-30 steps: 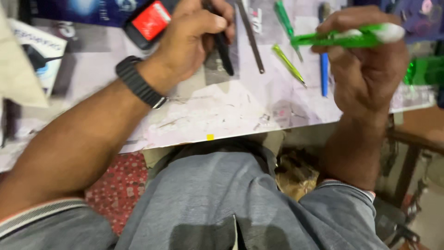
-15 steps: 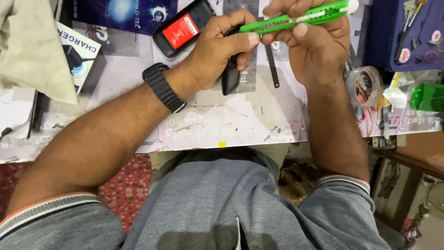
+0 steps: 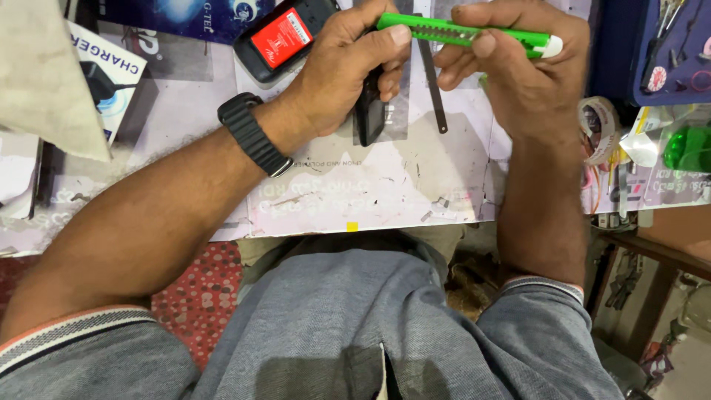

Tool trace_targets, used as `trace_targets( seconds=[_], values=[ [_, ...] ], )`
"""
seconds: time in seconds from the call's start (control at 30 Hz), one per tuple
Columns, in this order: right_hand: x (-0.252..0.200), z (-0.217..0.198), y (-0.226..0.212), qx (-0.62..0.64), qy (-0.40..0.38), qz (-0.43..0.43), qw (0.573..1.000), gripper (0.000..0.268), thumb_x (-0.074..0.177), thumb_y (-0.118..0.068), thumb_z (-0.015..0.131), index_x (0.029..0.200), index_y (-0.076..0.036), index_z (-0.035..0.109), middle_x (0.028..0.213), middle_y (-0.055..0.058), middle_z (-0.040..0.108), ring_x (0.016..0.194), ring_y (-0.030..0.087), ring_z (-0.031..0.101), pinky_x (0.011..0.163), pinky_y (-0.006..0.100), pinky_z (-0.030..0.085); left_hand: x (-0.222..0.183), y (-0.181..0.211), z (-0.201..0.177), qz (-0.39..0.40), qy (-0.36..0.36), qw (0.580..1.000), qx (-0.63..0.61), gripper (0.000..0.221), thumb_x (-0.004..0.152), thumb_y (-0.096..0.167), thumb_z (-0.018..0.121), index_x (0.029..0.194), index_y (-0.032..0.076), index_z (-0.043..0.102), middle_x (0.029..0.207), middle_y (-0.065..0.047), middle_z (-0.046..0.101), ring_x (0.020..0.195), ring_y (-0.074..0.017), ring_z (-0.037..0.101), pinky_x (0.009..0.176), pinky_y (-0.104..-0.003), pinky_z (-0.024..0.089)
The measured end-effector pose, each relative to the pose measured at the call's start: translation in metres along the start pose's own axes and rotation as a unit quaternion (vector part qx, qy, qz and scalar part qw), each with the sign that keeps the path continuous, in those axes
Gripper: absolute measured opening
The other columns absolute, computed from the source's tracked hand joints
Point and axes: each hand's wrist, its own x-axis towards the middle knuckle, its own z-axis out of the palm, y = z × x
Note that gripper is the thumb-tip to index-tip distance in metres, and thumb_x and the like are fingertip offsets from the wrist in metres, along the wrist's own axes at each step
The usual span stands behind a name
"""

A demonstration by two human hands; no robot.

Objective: The person uses a screwdriver and a plastic prying tool to disassemble a mobile phone, removes the battery cover, and uses the tools to work on the internal hardware and components.

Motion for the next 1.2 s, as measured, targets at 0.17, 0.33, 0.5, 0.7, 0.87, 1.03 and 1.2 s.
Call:
trace_targets(
  seconds=[0.17, 0.33, 0.5, 0.7, 0.87, 1.03, 1.2],
  values=[
    [-0.001, 0.002, 0.017, -0.008, 0.037, -0.058, 0.998, 0.015, 0.116, -0.005, 0.072, 0.124, 0.007, 0.069, 0.103, 0.021, 0.072, 0.083, 0.028, 0.075, 0.064, 0.036, 0.064, -0.001, -0.001, -0.002, 0.016, 0.003, 1.0, 0.009, 0.024, 0.115, 0.024, 0.058, 0.1, 0.005, 0.055, 0.086, -0.004, 0.055, 0.067, -0.0117, 0.056, 0.063, -0.028, 0.05],
    [-0.001, 0.001, 0.022, 0.008, 0.043, -0.061, 0.997, 0.014, 0.113, -0.004, 0.075, 0.12, 0.007, 0.07, 0.101, 0.019, 0.072, 0.079, 0.027, 0.074, 0.059, 0.035, 0.062, -0.001, -0.001, -0.004, 0.029, -0.009, 0.999, 0.018, 0.03, 0.116, 0.025, 0.058, 0.094, 0.006, 0.053, 0.078, -0.003, 0.053, 0.066, -0.0113, 0.054, 0.063, -0.028, 0.051],
    [0.001, 0.001, 0.023, 0.011, 0.04, -0.073, 0.996, 0.014, 0.112, -0.005, 0.074, 0.121, 0.005, 0.07, 0.102, 0.017, 0.073, 0.075, 0.026, 0.074, 0.056, 0.034, 0.062, -0.001, -0.003, -0.007, 0.039, -0.019, 0.999, 0.026, 0.026, 0.117, 0.027, 0.058, 0.1, 0.008, 0.054, 0.079, -0.003, 0.053, 0.066, -0.0112, 0.055, 0.064, -0.028, 0.052],
    [0.0, 0.0, 0.024, 0.011, 0.047, -0.072, 0.996, 0.012, 0.113, -0.004, 0.074, 0.119, 0.006, 0.071, 0.104, 0.017, 0.072, 0.075, 0.026, 0.073, 0.056, 0.035, 0.061, -0.001, -0.004, -0.007, 0.036, -0.016, 0.999, 0.021, 0.028, 0.117, 0.027, 0.058, 0.097, 0.007, 0.054, 0.081, -0.003, 0.053, 0.067, -0.0111, 0.054, 0.064, -0.028, 0.052],
    [0.0, -0.003, 0.027, -0.011, 0.058, -0.088, 0.994, 0.013, 0.109, -0.005, 0.074, 0.117, 0.005, 0.07, 0.101, 0.017, 0.072, 0.071, 0.025, 0.073, 0.054, 0.034, 0.059, -0.002, -0.002, -0.005, 0.025, -0.008, 1.0, 0.017, 0.026, 0.116, 0.028, 0.058, 0.1, 0.008, 0.053, 0.08, -0.004, 0.053, 0.066, -0.0112, 0.054, 0.064, -0.028, 0.051],
    [-0.005, -0.017, 0.022, 0.027, 0.102, -0.134, 0.985, 0.014, 0.107, -0.004, 0.074, 0.117, 0.003, 0.067, 0.096, 0.018, 0.072, 0.063, 0.023, 0.071, 0.056, 0.036, 0.058, -0.004, 0.002, -0.006, -0.019, 0.025, 0.996, -0.088, 0.028, 0.11, 0.03, 0.052, 0.103, 0.004, 0.057, 0.092, -0.005, 0.056, 0.082, -0.014, 0.06, 0.077, -0.031, 0.055],
    [-0.002, -0.013, 0.009, 0.007, 0.115, -0.165, 0.979, 0.016, 0.105, -0.003, 0.073, 0.114, 0.005, 0.061, 0.09, 0.019, 0.068, 0.062, 0.022, 0.07, 0.055, 0.037, 0.061, 0.002, 0.007, 0.0, -0.039, 0.069, 0.987, -0.14, 0.021, 0.104, 0.02, 0.049, 0.115, 0.003, 0.057, 0.099, -0.006, 0.057, 0.086, -0.0149, 0.061, 0.078, -0.031, 0.055]
  ],
)
